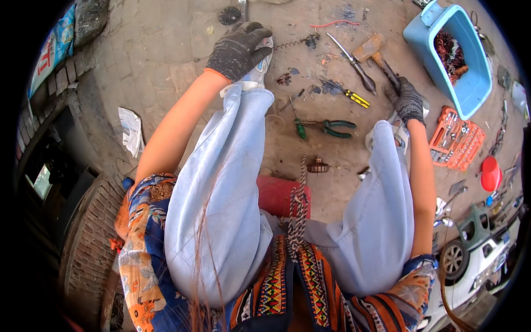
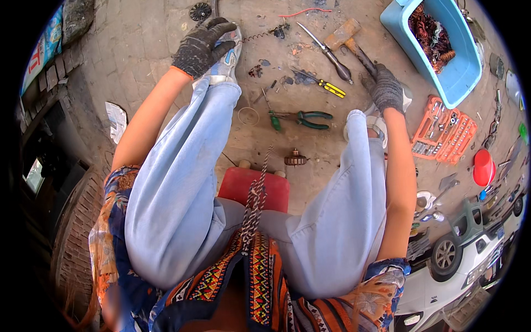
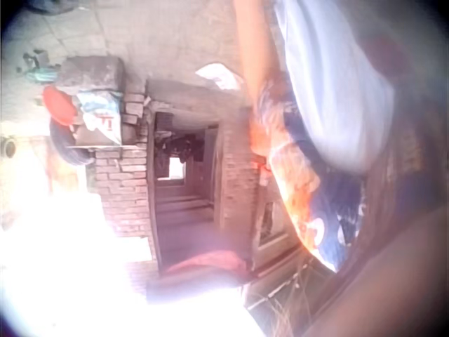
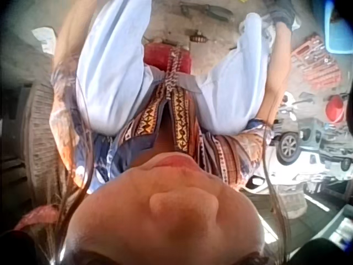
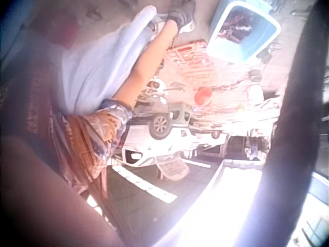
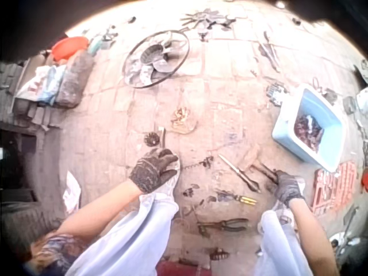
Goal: The person sits on the ground and uses pliers and a screwdriver to disassemble and manipulate small metal lock components. They remove parts from the lock body, place them on the ground, and occasionally pick them up to continue working.
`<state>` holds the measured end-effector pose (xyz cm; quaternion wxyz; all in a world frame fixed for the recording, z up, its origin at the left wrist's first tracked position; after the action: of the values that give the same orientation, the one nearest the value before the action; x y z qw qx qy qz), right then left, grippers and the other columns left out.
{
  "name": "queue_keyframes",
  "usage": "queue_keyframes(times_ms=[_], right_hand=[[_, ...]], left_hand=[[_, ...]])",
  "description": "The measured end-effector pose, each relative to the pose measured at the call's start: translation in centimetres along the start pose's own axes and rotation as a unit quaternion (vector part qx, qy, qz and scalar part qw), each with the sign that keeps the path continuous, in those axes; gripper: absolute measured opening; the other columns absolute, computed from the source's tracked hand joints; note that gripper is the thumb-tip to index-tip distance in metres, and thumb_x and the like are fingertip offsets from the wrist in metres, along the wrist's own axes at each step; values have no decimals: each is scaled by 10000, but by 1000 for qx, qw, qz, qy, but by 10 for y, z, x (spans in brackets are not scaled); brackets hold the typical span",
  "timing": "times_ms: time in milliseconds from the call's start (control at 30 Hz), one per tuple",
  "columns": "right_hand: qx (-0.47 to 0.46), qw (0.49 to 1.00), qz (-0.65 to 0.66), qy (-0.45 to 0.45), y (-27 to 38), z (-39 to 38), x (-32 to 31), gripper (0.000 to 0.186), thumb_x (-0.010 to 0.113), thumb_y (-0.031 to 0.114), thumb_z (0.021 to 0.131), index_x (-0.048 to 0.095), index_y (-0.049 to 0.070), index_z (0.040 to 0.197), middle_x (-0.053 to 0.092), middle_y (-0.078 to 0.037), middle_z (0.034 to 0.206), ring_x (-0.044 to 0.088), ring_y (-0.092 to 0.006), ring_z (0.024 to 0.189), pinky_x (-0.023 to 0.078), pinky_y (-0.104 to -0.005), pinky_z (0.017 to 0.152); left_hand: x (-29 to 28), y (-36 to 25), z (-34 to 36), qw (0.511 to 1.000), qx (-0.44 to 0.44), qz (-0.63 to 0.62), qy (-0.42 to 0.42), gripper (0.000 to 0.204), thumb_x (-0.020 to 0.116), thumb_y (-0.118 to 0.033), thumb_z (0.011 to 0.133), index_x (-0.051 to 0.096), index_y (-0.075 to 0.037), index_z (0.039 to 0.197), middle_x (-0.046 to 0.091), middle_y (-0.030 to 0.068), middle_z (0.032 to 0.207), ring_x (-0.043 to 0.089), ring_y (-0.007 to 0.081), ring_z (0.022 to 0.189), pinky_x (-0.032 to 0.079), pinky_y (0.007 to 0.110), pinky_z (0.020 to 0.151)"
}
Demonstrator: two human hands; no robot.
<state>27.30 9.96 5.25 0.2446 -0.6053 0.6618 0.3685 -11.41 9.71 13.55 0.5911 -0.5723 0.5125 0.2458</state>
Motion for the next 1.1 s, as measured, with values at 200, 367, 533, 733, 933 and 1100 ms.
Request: queue_keyframes(times_ms=[200,367,533,733,933,1100], right_hand=[[11,982,39,185,-20,16,30,472,604,452,834,632,28,1040,643,-239,897,623,-359,885,454,-429,823],[20,998,-8,54,2,-10,-6,463,612,471,822,647,38,983,644,-220,846,620,-367,834,460,-442,755],[56,992,-14,-114,4,-48,-35,455,601,474,831,625,47,987,636,-200,827,610,-378,798,462,-452,717],[4,991,91,-101,-1,-46,-13,383,622,306,855,534,24,1100,611,-224,864,597,-393,819,459,-444,754],[107,989,104,20,-8,-31,-1,524,540,516,869,622,11,982,637,-215,811,611,-371,858,435,-436,817],[109,981,163,-3,-18,-31,3,533,439,530,912,635,34,919,631,-186,769,608,-354,810,435,-448,748]], left_hand=[[41,-17,13,985,68,161,1,286,630,-280,800,642,-126,1040,534,94,1234,448,310,1198,409,452,951],[31,-24,25,994,33,102,-16,239,571,-267,852,637,-101,1010,605,126,1109,574,321,1020,472,426,839],[24,-63,44,989,77,119,-52,209,526,-206,851,603,-100,1014,631,105,829,622,306,698,486,415,584],[47,-98,78,960,179,194,-92,178,530,-99,778,618,-45,923,605,121,790,628,268,641,452,414,492],[103,-75,83,977,90,175,79,175,512,-110,786,624,-82,918,635,121,853,656,280,762,503,395,573],[66,-84,100,974,149,165,-34,144,532,-94,760,634,-67,858,643,129,777,655,280,693,500,394,534]])
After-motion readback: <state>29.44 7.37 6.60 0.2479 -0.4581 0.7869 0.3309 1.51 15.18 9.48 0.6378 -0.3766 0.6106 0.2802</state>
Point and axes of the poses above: each hand's wrist, its own z-axis towards the middle knuckle, its own x-axis out of the palm, y = z × x, the point moved 10 cm from there along z, towards the middle knuckle
